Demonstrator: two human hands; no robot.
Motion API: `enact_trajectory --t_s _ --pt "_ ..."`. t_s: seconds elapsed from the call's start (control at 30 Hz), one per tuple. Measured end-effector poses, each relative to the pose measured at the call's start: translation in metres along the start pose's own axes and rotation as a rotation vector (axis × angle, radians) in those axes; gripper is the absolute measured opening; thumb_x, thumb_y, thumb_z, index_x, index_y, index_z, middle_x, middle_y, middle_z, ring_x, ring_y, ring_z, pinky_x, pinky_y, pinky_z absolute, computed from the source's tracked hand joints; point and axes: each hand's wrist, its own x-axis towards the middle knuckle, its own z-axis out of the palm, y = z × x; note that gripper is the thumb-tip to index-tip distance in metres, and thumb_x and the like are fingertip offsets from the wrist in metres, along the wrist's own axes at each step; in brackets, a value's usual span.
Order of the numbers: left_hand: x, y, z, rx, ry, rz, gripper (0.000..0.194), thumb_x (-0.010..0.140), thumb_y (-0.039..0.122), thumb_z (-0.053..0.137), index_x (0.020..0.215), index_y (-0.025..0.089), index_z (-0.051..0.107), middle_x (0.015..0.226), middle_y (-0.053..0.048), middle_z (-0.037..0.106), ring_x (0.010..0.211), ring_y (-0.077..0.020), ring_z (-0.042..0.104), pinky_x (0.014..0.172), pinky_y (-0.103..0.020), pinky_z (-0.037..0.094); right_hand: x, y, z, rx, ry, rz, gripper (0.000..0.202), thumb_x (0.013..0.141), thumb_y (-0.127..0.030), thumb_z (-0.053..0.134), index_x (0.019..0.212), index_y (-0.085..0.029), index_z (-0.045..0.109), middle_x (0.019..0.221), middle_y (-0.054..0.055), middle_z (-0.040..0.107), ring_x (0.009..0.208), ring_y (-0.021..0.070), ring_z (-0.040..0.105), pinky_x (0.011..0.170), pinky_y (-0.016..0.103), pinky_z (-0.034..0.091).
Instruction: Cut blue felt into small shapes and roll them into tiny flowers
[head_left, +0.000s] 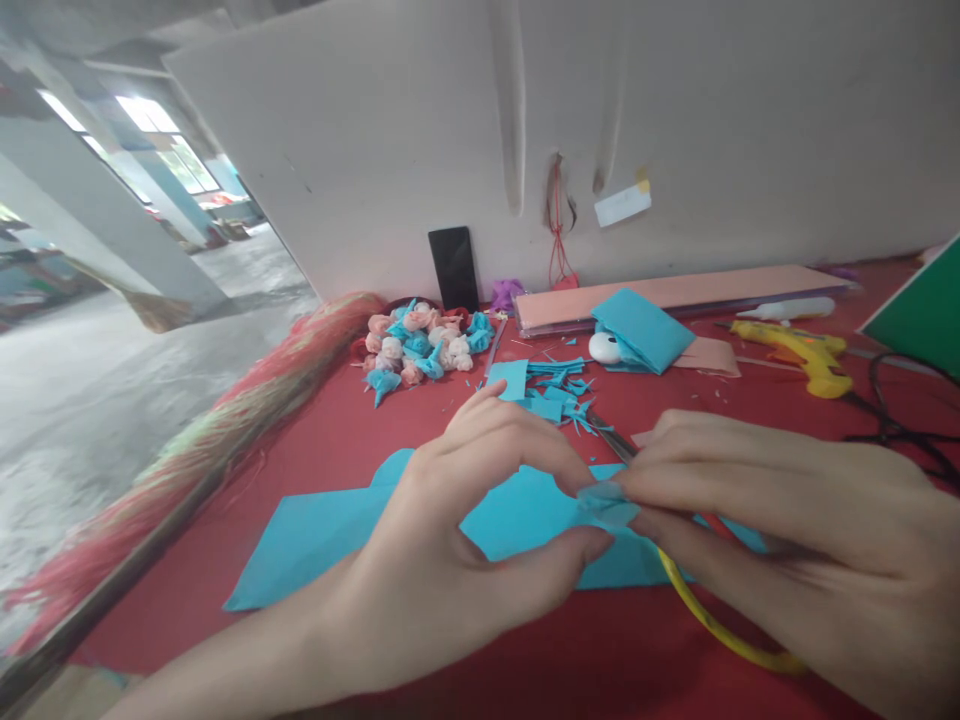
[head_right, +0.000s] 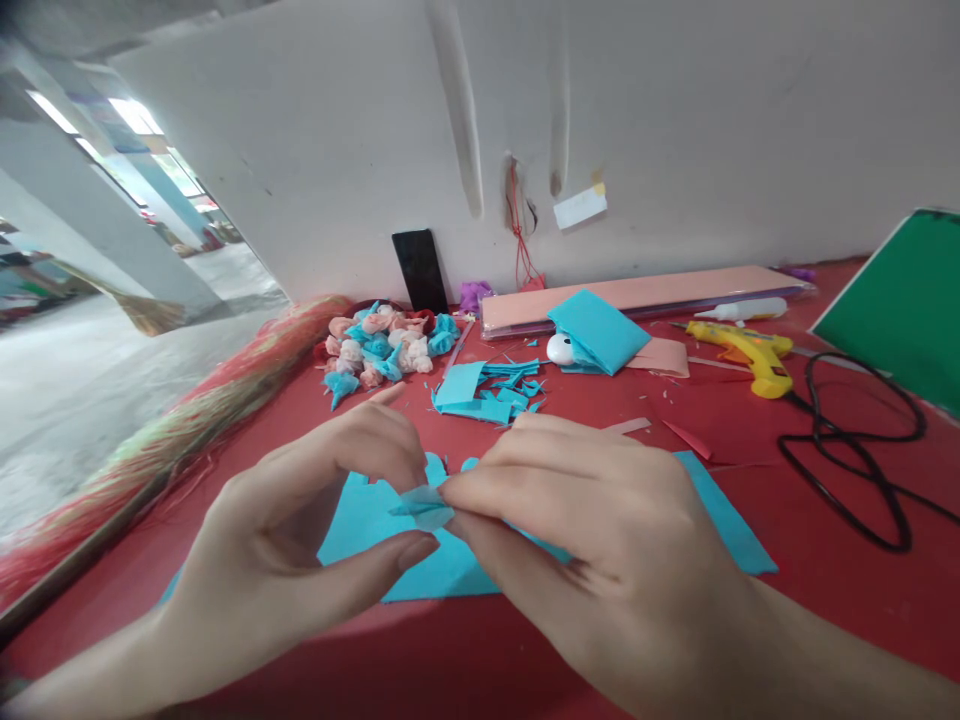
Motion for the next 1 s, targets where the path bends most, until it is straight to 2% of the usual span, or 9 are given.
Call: enact_trajectory --t_s 0.17,0.37,0.53,0.67,0.8,1.0 --pt "0.0025 -0.0023 0.0009 0.081 0.006 0.048 0.015 0.074 0.009 0.062 0.084 0.018 0.054 0.083 -0.001 0.062 0.08 -0.0135 0.058 0.085 -0.032 0.043 -0.0031 0.0007 0.0009 0.012 -0.052 0.014 0.015 0.084 -0.016 0.051 0.076 -0.023 0.061 0.065 -0.003 0.066 0.061 0.01 0.062 0.054 0.016 0.051" --pt "0.003 -0.0026 0.0015 0.284 0.008 0.13 0.018 0.072 0.009 0.061 0.084 0.019 0.053 0.081 0.0 0.062 0.079 -0.0137 0.057 0.097 -0.037 0.032 -0.0039 0.0025 0.0073 0.054 -0.057 0.063 0.015 0.084 -0.019 0.05 0.075 -0.022 0.062 0.068 -0.003 0.068 0.059 0.0104 0.061 0.053 0.019 0.05" --pt "0.0027 -0.0021 0.0022 0.375 -0.001 0.168 0.018 0.072 0.011 0.061 0.085 0.02 0.051 0.08 0.001 0.062 0.079 -0.0153 0.057 0.102 -0.044 0.026 -0.0038 0.0019 0.0064 0.017 -0.073 0.051 0.016 0.082 -0.016 0.052 0.072 -0.02 0.062 0.066 -0.002 0.067 0.058 0.011 0.06 0.054 0.021 0.05" --pt "0.0034 -0.0026 0.0014 0.379 -0.01 0.18 0.019 0.073 0.012 0.061 0.086 0.02 0.051 0.081 0.0 0.062 0.079 -0.0156 0.057 0.099 -0.043 0.029 -0.0025 0.0013 0.0065 0.001 -0.068 0.056 0.019 0.082 -0.014 0.05 0.068 -0.021 0.06 0.063 -0.001 0.067 0.059 0.0132 0.061 0.052 0.023 0.05" --pt "0.003 -0.0023 0.0005 0.352 -0.032 0.192 0.019 0.071 0.011 0.062 0.085 0.021 0.051 0.081 0.001 0.063 0.079 -0.0142 0.057 0.099 -0.041 0.03 -0.0009 0.0003 0.0056 0.082 -0.078 0.11 0.016 0.079 -0.015 0.053 0.067 -0.022 0.062 0.063 -0.003 0.068 0.055 0.0114 0.061 0.048 0.021 0.049" --pt "0.0055 -0.0013 -0.0001 0.273 -0.042 0.18 0.018 0.069 0.008 0.061 0.079 0.02 0.054 0.078 0.0 0.063 0.077 -0.0143 0.058 0.088 -0.035 0.039 -0.0024 -0.0008 0.0013 0.131 -0.157 0.193 0.021 0.075 -0.013 0.055 0.058 -0.022 0.061 0.066 -0.002 0.071 0.056 0.0129 0.064 0.04 0.02 0.045"
